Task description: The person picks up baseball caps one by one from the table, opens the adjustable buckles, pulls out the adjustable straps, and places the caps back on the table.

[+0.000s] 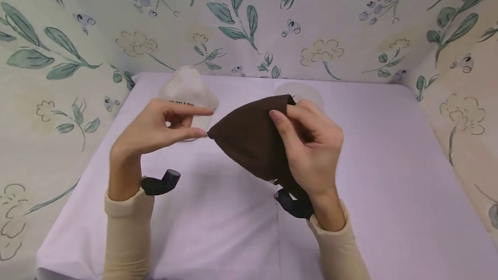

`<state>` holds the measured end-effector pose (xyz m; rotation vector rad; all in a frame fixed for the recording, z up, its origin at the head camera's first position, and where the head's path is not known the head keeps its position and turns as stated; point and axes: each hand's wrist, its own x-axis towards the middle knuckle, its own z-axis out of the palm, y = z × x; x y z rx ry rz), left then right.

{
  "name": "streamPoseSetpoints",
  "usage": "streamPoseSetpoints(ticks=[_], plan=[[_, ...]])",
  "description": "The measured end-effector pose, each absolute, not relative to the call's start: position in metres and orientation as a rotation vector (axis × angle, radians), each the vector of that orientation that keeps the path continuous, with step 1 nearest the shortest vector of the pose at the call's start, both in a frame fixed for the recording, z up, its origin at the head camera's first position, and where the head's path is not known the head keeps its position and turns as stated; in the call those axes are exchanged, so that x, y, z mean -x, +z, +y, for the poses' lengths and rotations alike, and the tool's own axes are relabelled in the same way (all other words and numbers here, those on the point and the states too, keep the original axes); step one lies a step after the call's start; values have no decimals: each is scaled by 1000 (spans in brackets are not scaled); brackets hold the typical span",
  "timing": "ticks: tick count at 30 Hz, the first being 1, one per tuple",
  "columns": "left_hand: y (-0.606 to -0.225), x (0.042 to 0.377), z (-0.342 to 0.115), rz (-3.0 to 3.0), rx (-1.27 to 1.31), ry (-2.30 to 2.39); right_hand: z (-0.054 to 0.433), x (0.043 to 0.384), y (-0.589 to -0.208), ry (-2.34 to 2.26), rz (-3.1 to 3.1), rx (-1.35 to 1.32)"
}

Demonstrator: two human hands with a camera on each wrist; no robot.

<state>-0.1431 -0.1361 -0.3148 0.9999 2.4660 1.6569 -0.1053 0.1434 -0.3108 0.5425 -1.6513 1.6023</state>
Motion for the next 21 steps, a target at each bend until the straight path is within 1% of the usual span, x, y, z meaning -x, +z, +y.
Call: streamPoseSetpoints(ticks=[3, 6, 8, 12, 16, 19, 21], plan=[[-319, 146, -133, 2385, -1133, 1588, 148, 105, -308, 1692, -1573, -542], [-320, 146, -124, 2381, -1269, 1687, 150, 105, -306, 1723, -1544, -519], [-320, 145, -121, 2446, -1316, 1757, 150, 106, -305, 1746, -1532, -491], [-318, 143, -119, 2599, -1335, 1854, 154, 116, -308, 1779, -1602, -426], [-315, 143, -119, 2687, -1357, 1905, 161, 130, -317, 1743, -1907, -352], [-316, 143, -117, 2802, -1334, 1865, 163, 136, -323, 1543, -2172, -321], [-316, 144, -115, 2902, -1299, 1798, 162, 137, -326, 1385, -2241, -377]])
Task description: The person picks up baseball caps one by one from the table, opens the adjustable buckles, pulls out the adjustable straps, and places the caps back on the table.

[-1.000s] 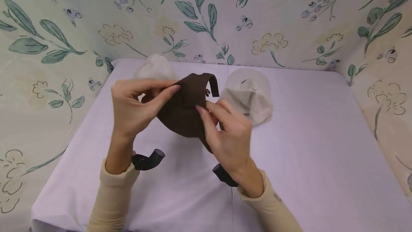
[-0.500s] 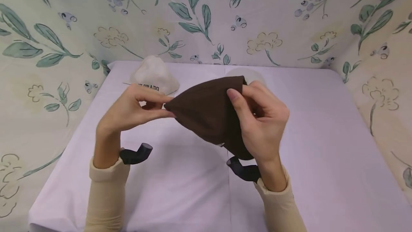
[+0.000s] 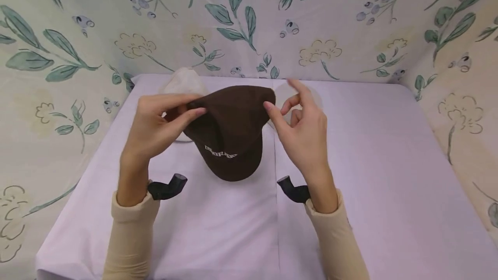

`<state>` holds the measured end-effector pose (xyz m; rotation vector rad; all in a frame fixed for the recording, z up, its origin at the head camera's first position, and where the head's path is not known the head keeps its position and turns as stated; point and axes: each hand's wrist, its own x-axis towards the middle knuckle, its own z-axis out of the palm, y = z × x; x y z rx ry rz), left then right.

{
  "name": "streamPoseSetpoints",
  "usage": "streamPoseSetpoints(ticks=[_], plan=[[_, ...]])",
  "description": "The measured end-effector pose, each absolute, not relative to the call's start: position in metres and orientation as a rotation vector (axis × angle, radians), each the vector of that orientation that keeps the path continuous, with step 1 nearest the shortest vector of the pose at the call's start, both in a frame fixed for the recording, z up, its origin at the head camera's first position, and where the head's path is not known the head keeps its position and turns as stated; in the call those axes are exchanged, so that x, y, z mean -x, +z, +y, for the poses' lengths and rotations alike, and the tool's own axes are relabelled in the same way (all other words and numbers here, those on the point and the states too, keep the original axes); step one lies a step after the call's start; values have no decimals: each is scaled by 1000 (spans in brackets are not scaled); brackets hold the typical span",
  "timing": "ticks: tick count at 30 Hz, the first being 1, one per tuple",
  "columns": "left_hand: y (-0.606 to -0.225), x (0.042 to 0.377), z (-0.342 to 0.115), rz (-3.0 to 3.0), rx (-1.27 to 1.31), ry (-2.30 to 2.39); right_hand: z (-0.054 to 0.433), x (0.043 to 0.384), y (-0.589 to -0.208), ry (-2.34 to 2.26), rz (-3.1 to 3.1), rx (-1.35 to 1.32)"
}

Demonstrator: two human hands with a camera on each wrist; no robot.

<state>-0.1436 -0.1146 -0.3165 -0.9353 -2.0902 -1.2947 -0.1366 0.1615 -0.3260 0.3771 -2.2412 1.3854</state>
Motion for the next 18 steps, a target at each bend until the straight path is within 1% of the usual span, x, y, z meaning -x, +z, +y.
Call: streamPoseSetpoints(ticks=[3, 7, 12, 18], plan=[[-320, 147, -108, -2161, 900, -1117, 156, 135, -331, 1178, -2238, -555], [-327, 152, -99, -2233, 938, -905, 145, 141, -345, 999, -2311, -765], [-336, 157, -91, -2278, 976, -827, 135, 156, -364, 982, -2328, -841], [-342, 166, -92, -2283, 880, -942, 134, 168, -374, 1007, -2230, -860]])
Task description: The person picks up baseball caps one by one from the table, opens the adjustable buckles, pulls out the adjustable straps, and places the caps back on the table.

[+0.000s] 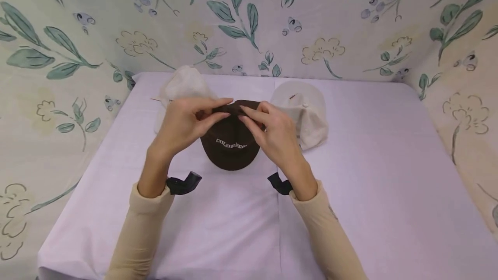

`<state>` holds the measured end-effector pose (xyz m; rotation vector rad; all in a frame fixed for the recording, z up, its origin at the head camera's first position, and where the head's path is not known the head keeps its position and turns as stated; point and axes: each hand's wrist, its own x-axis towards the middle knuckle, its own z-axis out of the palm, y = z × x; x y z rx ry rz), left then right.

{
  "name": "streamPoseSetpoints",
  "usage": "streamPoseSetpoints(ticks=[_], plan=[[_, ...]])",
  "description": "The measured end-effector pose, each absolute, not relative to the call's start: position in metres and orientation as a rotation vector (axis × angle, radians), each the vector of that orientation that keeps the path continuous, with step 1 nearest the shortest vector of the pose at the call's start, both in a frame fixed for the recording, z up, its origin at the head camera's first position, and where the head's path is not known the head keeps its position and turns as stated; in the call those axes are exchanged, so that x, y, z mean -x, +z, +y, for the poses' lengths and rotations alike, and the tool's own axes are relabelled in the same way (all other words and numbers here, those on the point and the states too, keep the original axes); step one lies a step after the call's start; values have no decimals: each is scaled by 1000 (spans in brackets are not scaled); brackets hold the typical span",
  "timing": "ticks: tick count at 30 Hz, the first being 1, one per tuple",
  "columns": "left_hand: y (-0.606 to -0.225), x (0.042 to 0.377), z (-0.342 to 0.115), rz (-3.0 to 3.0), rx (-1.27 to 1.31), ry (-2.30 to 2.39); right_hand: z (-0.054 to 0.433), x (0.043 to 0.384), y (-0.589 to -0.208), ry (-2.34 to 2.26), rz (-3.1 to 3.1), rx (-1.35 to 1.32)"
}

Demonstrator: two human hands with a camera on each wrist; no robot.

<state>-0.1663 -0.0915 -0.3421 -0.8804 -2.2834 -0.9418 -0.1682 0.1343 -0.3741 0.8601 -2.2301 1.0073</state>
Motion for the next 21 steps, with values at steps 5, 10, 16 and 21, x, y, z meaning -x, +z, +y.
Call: streamPoseSetpoints(ticks=[5, 10, 16, 21], plan=[[-350, 180, -96, -2240, 790, -1194, 132, 177, -377, 1000, -2233, -775], [-360, 201, -104, -2205, 718, -1356, 125, 193, -377, 1000, -2297, -689], [-362, 236, -105, -2378, 635, -1342, 121, 221, -375, 982, -2448, -560], [-370, 265, -104, -2515, 585, -1350, 119, 242, -380, 941, -2550, -477]])
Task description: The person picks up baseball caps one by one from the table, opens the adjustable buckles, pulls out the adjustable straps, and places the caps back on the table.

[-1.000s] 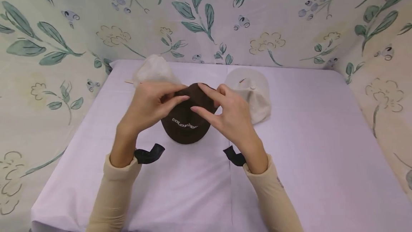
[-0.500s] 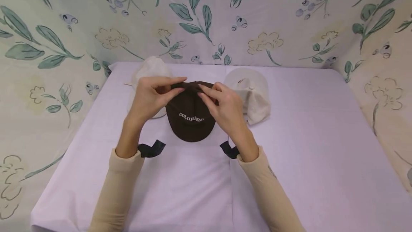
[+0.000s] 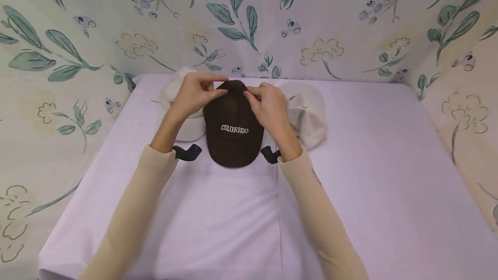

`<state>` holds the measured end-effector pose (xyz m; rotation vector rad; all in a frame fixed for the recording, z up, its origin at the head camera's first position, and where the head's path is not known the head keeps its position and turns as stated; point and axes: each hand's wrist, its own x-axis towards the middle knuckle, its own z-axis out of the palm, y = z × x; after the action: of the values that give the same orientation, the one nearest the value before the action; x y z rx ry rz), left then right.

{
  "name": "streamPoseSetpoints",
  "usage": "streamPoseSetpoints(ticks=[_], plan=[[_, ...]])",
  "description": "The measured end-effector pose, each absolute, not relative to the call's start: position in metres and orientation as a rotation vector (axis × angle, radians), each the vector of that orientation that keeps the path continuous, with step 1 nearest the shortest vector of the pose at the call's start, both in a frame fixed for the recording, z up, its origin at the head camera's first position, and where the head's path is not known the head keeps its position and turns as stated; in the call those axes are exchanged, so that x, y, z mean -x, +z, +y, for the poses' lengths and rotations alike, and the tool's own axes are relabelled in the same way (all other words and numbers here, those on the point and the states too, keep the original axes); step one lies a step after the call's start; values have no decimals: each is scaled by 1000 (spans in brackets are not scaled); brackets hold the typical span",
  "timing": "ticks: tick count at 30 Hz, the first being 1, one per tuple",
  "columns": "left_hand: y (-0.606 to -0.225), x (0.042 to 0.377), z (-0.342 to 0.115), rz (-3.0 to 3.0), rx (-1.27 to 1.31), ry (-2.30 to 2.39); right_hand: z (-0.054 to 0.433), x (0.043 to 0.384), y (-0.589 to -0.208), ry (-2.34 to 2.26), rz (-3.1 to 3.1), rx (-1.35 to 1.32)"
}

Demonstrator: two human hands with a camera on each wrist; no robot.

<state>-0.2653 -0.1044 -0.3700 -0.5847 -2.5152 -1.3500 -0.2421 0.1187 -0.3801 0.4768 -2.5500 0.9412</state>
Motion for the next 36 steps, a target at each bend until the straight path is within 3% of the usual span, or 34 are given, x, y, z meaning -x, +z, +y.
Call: streamPoseSetpoints(ticks=[22, 36], plan=[[-357, 338, -77, -2761, 491, -936, 126, 299, -376, 956, -2685, -224], [-370, 311, -80, -2581, 646, -1361, 151, 269, -377, 1125, -2668, -334]])
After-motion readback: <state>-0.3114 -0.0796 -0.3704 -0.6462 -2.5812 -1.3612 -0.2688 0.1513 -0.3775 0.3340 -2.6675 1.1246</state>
